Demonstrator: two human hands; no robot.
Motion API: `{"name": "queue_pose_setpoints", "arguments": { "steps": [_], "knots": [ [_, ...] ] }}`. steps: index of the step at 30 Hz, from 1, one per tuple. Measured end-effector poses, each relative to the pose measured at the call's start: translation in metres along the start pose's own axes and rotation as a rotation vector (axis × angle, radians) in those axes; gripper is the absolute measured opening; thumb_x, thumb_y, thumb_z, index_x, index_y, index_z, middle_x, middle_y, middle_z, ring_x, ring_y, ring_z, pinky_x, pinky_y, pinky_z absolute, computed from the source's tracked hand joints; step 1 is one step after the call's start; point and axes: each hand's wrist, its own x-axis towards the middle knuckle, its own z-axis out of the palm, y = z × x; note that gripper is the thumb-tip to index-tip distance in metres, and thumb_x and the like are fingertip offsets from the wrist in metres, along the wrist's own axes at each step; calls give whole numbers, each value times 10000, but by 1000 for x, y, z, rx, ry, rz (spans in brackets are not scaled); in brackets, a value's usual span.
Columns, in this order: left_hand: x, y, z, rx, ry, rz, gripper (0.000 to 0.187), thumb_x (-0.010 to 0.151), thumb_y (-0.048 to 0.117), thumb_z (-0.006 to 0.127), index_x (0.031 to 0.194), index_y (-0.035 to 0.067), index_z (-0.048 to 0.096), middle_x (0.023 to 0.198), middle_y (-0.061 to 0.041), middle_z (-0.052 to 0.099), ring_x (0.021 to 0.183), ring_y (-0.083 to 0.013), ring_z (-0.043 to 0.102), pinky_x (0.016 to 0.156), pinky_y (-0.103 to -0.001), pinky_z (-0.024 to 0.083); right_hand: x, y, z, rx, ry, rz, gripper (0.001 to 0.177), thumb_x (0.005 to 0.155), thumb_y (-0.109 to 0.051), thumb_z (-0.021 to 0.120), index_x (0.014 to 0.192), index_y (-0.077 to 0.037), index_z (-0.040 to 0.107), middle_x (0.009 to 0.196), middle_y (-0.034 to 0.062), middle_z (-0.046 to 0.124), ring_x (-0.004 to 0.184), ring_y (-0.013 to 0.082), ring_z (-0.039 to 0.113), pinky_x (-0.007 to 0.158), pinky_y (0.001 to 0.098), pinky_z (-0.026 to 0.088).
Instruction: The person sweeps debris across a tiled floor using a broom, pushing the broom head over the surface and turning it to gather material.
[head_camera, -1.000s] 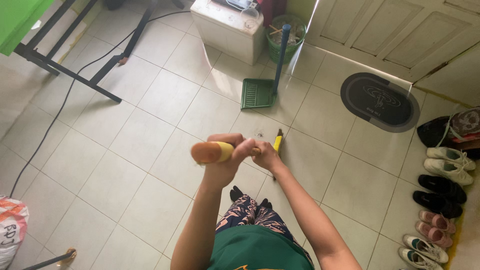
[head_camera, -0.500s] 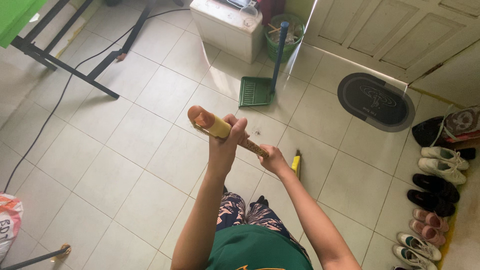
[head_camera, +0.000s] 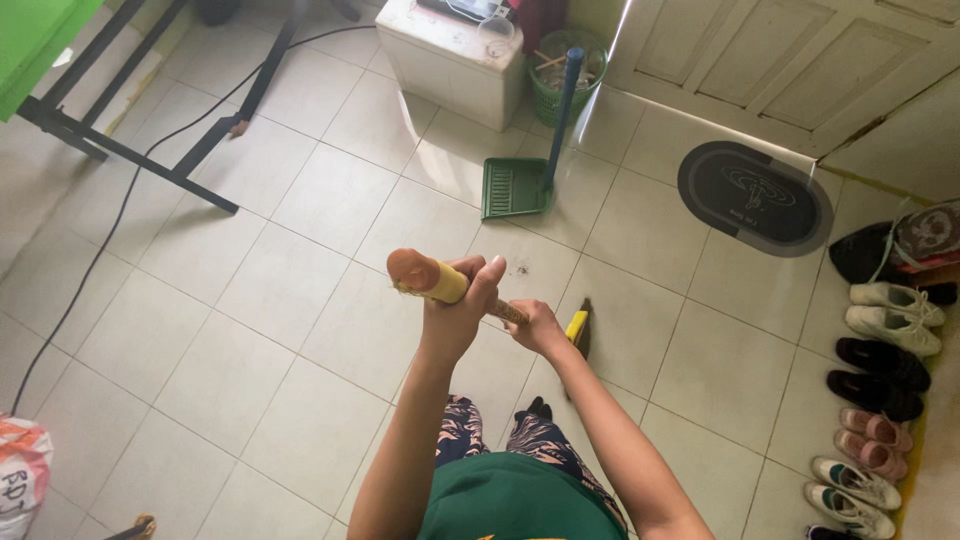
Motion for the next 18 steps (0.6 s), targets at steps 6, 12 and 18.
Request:
{"name": "queue_pose_setpoints", "arguments": {
  "steps": [6,12,18],
  "knots": [
    [21,4,-43,73,-40,32,496,983,167,702,574,82,434,572,68,399,551,-27,346,492,-240,277,33,-15,32,-6,6,47,33,809,-123,703,804,-90,706,775,134,721,738,325,700,695,405,553],
    [47,9,-86,48,-62,17,484,971,171,707,566,69,462,566,57,448,540,-33,373,490,-239,294,74,-25,58,-95,30,52,51,789,-134,717,814,-97,692,803,130,732,804,347,702,731,441,556],
    [71,9,-132,30,-69,25,501,967,161,715,565,74,428,558,47,442,528,-39,371,481,-236,301,108,-49,83,-127,64,130,69,791,-143,722,857,-126,711,854,140,726,843,370,689,744,466,543]
  ]
}}
